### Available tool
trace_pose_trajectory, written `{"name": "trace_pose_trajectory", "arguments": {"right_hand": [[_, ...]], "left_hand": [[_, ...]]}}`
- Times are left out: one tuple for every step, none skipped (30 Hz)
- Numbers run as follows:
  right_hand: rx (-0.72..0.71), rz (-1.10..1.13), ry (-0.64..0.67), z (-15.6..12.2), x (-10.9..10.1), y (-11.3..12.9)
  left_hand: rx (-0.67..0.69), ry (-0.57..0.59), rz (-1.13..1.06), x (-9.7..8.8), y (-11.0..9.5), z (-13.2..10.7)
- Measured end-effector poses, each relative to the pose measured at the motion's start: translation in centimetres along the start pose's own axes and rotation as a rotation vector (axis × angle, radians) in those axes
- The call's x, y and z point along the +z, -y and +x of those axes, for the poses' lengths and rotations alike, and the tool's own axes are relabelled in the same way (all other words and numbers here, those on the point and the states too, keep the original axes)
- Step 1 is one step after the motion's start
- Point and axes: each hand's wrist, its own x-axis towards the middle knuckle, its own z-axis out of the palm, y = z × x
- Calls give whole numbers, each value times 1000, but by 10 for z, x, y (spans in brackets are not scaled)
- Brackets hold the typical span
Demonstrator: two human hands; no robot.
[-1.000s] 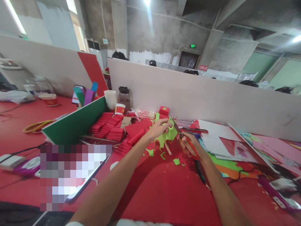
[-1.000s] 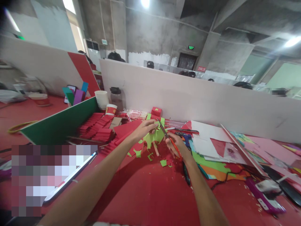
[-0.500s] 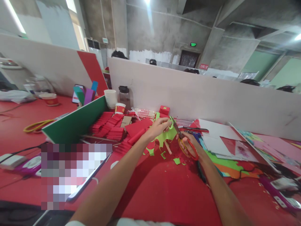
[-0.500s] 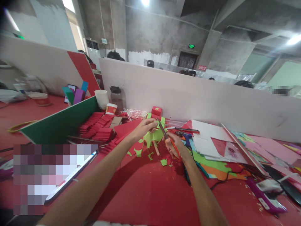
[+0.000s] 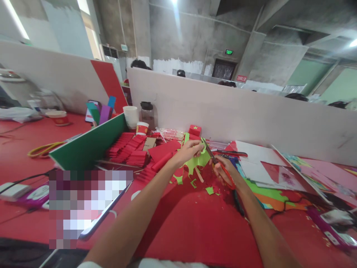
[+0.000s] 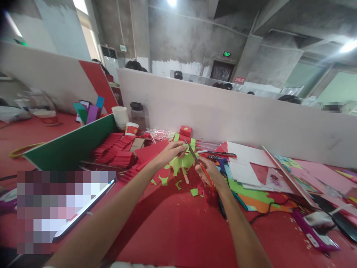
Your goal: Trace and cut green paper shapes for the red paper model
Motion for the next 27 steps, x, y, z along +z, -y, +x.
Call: {"name": "trace_pose_trajectory", "arguments": {"right_hand": [[-2,-9,3,0,0,0],[-4,-16,7,0,-1,0],[-6,-22,11,0,-1,0],[-9,-27,13,0,-1,0],[-10,-32,13,0,-1,0],[-11,-36,10,1,-1,0],[-9,-40,8,1,-1,0],[-5,-42,6,1,-1,0],[1,-42,8,1,-1,0],[6,-41,9,2,-1,-1],[8,-40,10,2,-1,-1],[7,-41,9,2,-1,-2],[2,-44,1,3,-1,-2],[-2,-50,-10,3,-1,-2],[-3,-56,-19,3,-1,-1],[2,-60,-24,3,-1,0],[10,-61,-23,2,-1,2],[18,-60,-16,2,-1,3],[25,-58,-8,1,-2,5],[30,-53,-2,0,-2,7],[32,-46,-2,0,-2,8],[35,-40,-6,-1,-3,9],[37,-35,-11,-1,-3,9],[39,-31,-14,-1,-4,9],[41,-28,-13,-1,-4,8],[41,-28,-11,-1,-5,8],[40,-30,-7,0,-5,7]], "left_hand": [[-2,2,-15,0,1,0],[-3,2,-26,0,1,0],[-3,4,-33,0,1,0],[-1,6,-34,0,1,0],[2,8,-32,1,1,0],[3,9,-30,1,1,0],[1,8,-27,1,1,0],[-2,7,-26,1,1,0],[-6,5,-24,0,1,1],[-9,4,-23,0,1,1],[-13,6,-24,0,1,1],[-14,9,-24,0,2,1],[-14,14,-24,0,2,1],[-14,16,-25,0,3,2],[-15,17,-26,-1,3,2],[-19,15,-23,-1,3,2],[-23,14,-16,-1,3,2],[-26,14,-7,-1,2,1],[-28,15,2,-1,2,1],[-28,17,9,-1,2,1],[-26,18,16,-1,1,1],[-23,18,23,-1,1,1],[-20,17,29,-1,0,0],[-16,14,34,-1,0,0],[-12,14,39,-1,0,0],[-10,15,41,0,-1,-1],[-10,16,41,0,-1,-1]]}}
